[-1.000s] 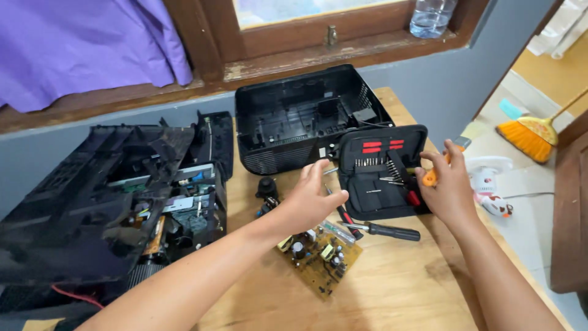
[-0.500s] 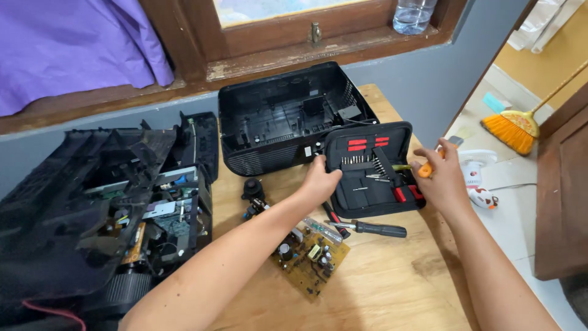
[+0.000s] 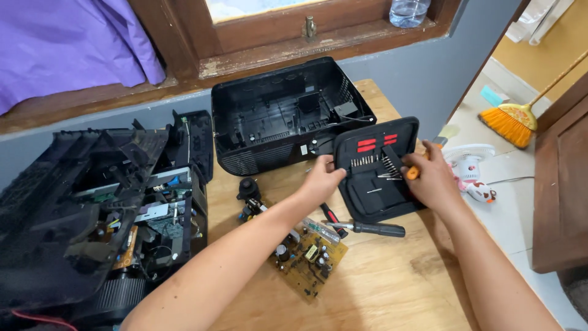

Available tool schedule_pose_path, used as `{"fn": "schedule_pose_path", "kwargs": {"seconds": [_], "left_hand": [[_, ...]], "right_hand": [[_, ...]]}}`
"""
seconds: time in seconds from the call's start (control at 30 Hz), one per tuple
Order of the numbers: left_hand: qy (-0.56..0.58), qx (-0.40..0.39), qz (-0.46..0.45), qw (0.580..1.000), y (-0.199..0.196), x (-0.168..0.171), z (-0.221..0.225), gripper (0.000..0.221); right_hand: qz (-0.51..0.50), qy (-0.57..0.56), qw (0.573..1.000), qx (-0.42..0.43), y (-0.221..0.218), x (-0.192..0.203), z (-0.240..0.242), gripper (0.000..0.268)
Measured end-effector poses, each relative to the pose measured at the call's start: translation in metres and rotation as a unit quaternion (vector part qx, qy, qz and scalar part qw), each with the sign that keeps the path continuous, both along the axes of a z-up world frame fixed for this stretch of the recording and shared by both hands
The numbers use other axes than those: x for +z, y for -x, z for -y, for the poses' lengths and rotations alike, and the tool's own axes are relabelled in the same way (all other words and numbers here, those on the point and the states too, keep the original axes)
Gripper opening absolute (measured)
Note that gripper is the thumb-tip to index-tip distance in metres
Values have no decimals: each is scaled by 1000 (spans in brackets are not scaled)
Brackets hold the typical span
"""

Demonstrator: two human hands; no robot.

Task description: Cleaning dust from the internal components of a disassembled projector using a brush and inspecting the circuit board.

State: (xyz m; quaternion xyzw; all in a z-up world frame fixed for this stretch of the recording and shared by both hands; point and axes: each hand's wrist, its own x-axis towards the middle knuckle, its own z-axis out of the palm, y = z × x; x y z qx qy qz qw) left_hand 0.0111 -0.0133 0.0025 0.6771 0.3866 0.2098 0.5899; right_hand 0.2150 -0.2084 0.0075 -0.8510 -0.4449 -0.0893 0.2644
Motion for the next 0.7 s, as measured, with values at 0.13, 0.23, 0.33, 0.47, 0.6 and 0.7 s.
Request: {"fn": "schedule_pose_path", "kwargs": {"seconds": [0.13,0.23,0.33,0.47,0.6,0.7], "left_hand": [[-32,-55,3,998,-9,-2,4,64],[-28,-52,17,998,-16,0,3,58],[-42,-56,-11,998,-14,10,2,60],[-101,-94,-80,987,-12,20,5,56],[-147,-124,-125,973,16,69,39,51],[-84,-161,-167,969,26,86,65,39]], "right_hand": [[-31,-6,999,23,-24,-10,9,27],[-63,-13,996,54,-28,-7,14,24],[-74,-5,995,61,-23,-4,11,19],[-28,45,998,44,2,4,7,24],[-3,-80,993,86,-24,15,15,10],[18,-164,986,32,-28,23,25,10]]}}
